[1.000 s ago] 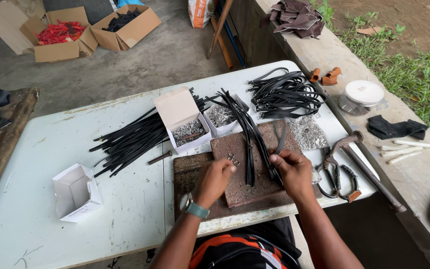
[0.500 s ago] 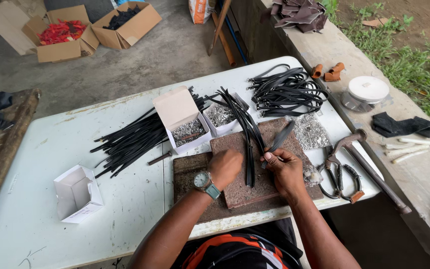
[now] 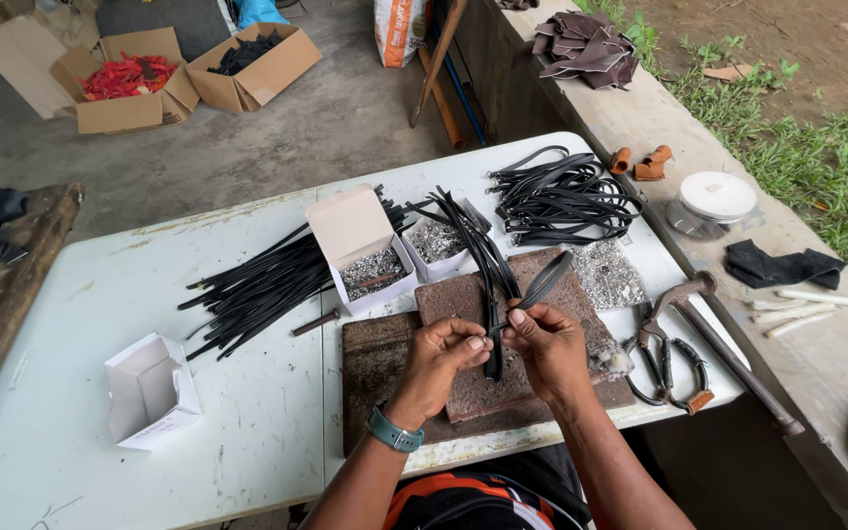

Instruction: The person assembles shoelaces by inserting metal aglets into the ends of black laces and securing them with a hammer and pliers. They repeatedly pick up laces, attach aglets, and place the finished laces on the table.

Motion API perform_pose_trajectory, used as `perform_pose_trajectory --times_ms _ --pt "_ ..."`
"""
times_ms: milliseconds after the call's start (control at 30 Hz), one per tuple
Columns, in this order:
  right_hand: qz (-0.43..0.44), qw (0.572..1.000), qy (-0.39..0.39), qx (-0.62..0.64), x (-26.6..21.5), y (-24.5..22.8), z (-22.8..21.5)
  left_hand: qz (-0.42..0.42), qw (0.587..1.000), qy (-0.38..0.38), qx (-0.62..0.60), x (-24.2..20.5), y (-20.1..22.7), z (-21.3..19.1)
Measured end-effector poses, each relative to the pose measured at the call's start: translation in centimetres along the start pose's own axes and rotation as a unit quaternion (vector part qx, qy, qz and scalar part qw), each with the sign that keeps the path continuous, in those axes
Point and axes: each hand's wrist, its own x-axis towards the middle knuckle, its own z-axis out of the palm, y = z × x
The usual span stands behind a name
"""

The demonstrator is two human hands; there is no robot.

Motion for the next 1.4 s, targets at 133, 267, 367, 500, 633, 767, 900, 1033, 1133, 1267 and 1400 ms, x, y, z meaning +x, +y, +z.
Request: perform_pose_trajectory --times_ms 133,267,367,500,633,767,900,1033,1133,1267,1400 --pt "0.033 0.999 -0.009 0.039 -0.5 0.2 0.9 0.029 0.999 -0.006 -0.035 -0.7 0.0 -0.3" --pt "0.057 0.997 -0.016 0.040 -0.8 0.2 1.3 0.053 0.996 -0.018 -0.064 -1.0 -0.2 -0.6" --pt "0.059 0.997 -0.014 0.040 -1.0 0.2 2.0 0.057 0.994 -0.027 -0.086 -1.2 -0.2 -0.5" --pt "0.052 0.998 -0.012 0.032 -1.4 0.2 2.9 0.029 0.994 -0.040 -0.100 -1.4 -0.2 -0.1" --pt "0.068 0.996 -0.023 0.056 -1.6 0.4 3.0 -0.026 0.985 -0.071 -0.156 -1.6 0.1 0.0" --pt "0.120 0.989 -0.049 0.070 -1.5 0.6 2.2 -0.069 0.964 -0.117 -0.229 -1.9 -0.3 -0.3" --pt "0.149 0.985 -0.062 0.055 -1.2 0.6 1.5 -0.116 0.951 -0.112 -0.266 -2.1 -1.1 -0.6" --pt "0.165 0.981 -0.091 0.035 -0.9 0.8 1.2 -0.116 0.943 -0.129 -0.285 -2.2 -1.8 -0.9" --pt "0.179 0.978 -0.103 0.029 -0.8 0.6 1.0 -0.114 0.939 -0.140 -0.293 -2.3 -2.0 -0.9" --pt "0.187 0.970 -0.134 0.071 -0.9 0.7 1.5 -0.112 0.949 -0.112 -0.271 -2.5 -1.8 -0.9" --pt "0.127 0.987 -0.074 0.066 -1.5 1.0 1.8 -0.100 0.961 -0.068 -0.247 -2.6 -2.3 -0.5"
